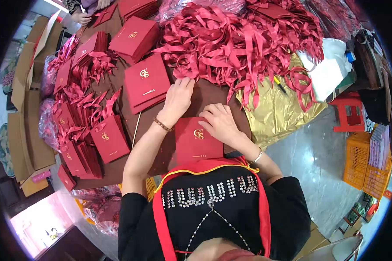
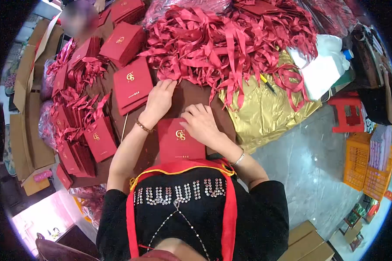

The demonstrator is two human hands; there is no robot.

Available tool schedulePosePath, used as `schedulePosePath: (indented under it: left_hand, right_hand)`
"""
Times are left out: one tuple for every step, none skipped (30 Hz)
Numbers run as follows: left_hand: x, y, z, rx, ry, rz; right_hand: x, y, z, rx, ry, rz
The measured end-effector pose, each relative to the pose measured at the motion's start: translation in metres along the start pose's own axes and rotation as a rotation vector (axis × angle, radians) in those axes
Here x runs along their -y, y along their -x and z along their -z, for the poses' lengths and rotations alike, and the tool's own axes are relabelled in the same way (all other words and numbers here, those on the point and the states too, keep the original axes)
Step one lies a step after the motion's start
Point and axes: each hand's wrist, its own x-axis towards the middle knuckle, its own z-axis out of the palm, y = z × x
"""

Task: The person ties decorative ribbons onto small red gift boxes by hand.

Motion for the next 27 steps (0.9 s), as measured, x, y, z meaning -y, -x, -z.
schedulePosePath:
  left_hand:
    - [0.003,0.001,-0.001,0.032,-0.014,0.010]
    - [0.005,-0.001,-0.002,0.036,-0.017,0.015]
    - [0.006,-0.003,-0.001,0.098,-0.018,0.013]
    - [0.007,-0.004,0.000,0.159,-0.018,0.012]
    - [0.007,-0.004,0.002,0.158,-0.020,0.016]
    - [0.007,-0.003,0.003,0.142,-0.067,-0.049]
    - [0.008,-0.003,0.006,0.127,-0.114,-0.115]
    - [0.009,-0.003,0.011,0.127,-0.114,-0.109]
    - [0.010,-0.002,0.022,-0.025,0.120,-0.044]
    - [0.010,-0.001,0.036,-0.178,0.352,0.026]
    - [-0.002,0.002,0.065,-0.161,0.764,0.451]
    - [0.002,0.006,0.095,-0.199,1.100,0.512]
    - [0.019,0.015,0.108,-0.335,1.212,0.524]
    - [0.040,0.028,0.121,-0.442,1.434,0.365]
    - [0.035,0.032,0.149,-0.561,1.512,0.322]
    - [0.049,0.051,0.164,-0.615,1.543,0.338]
    - [0.040,0.055,0.183,-0.635,1.517,0.279]
    - [0.035,0.064,0.196,-0.665,1.482,0.379]
    - [0.034,0.075,0.198,-0.668,1.548,0.384]
    - [0.034,0.084,0.196,-0.673,1.616,0.387]
    - [0.035,0.091,0.192,-0.539,1.600,0.423]
    - [0.035,0.099,0.184,-0.407,1.582,0.454]
    - [0.031,0.106,0.167,-0.321,1.432,0.667]
    - [0.010,0.101,0.158,-0.227,1.273,0.917]
    - [0.002,0.103,0.137,-0.123,1.329,0.950]
    - [-0.009,0.108,0.115,-0.072,1.452,0.954]
    - [-0.025,0.102,0.112,0.060,1.256,1.044]
  right_hand:
    - [0.000,0.000,0.000,-0.008,-0.002,0.007]
    - [0.001,-0.001,0.000,-0.006,-0.008,0.010]
    - [0.002,-0.002,0.001,-0.008,-0.017,0.009]
    - [0.003,-0.002,0.002,-0.009,-0.024,0.008]
    - [0.003,-0.003,0.003,-0.007,-0.026,0.012]
    - [0.004,-0.002,0.003,-0.006,-0.071,-0.013]
    - [0.003,-0.002,0.004,-0.005,-0.116,-0.038]
    - [0.002,-0.002,0.005,0.000,-0.118,-0.035]
    - [0.000,-0.002,0.006,-0.018,-0.152,-0.039]
    - [-0.002,-0.001,0.006,-0.034,-0.189,-0.045]
    - [-0.003,-0.001,0.007,-0.019,-0.187,-0.068]
    - [-0.006,-0.003,0.009,-0.003,-0.152,-0.050]
    - [-0.008,-0.003,0.009,0.010,-0.164,-0.057]
    - [-0.010,-0.004,0.009,0.024,-0.178,-0.062]
    - [-0.011,-0.006,0.013,0.000,-0.158,-0.003]
    - [-0.010,-0.010,0.017,0.054,-0.130,-0.023]
    - [-0.009,-0.014,0.022,0.064,-0.102,0.009]
    - [-0.008,-0.017,0.024,0.075,-0.073,0.041]
    - [-0.010,-0.019,0.022,0.091,-0.057,0.068]
    - [-0.010,-0.022,0.023,0.141,-0.066,0.075]
    - [-0.011,-0.026,0.022,0.174,-0.071,0.083]
    - [-0.011,-0.029,0.022,0.204,-0.073,0.093]
    - [-0.010,-0.032,0.022,0.214,-0.075,0.097]
    - [-0.009,-0.034,0.022,0.238,-0.070,0.115]
    - [-0.008,-0.036,0.021,0.262,-0.063,0.132]
    - [-0.008,-0.037,0.019,0.270,-0.062,0.135]
    - [-0.008,-0.037,0.016,0.286,-0.057,0.124]
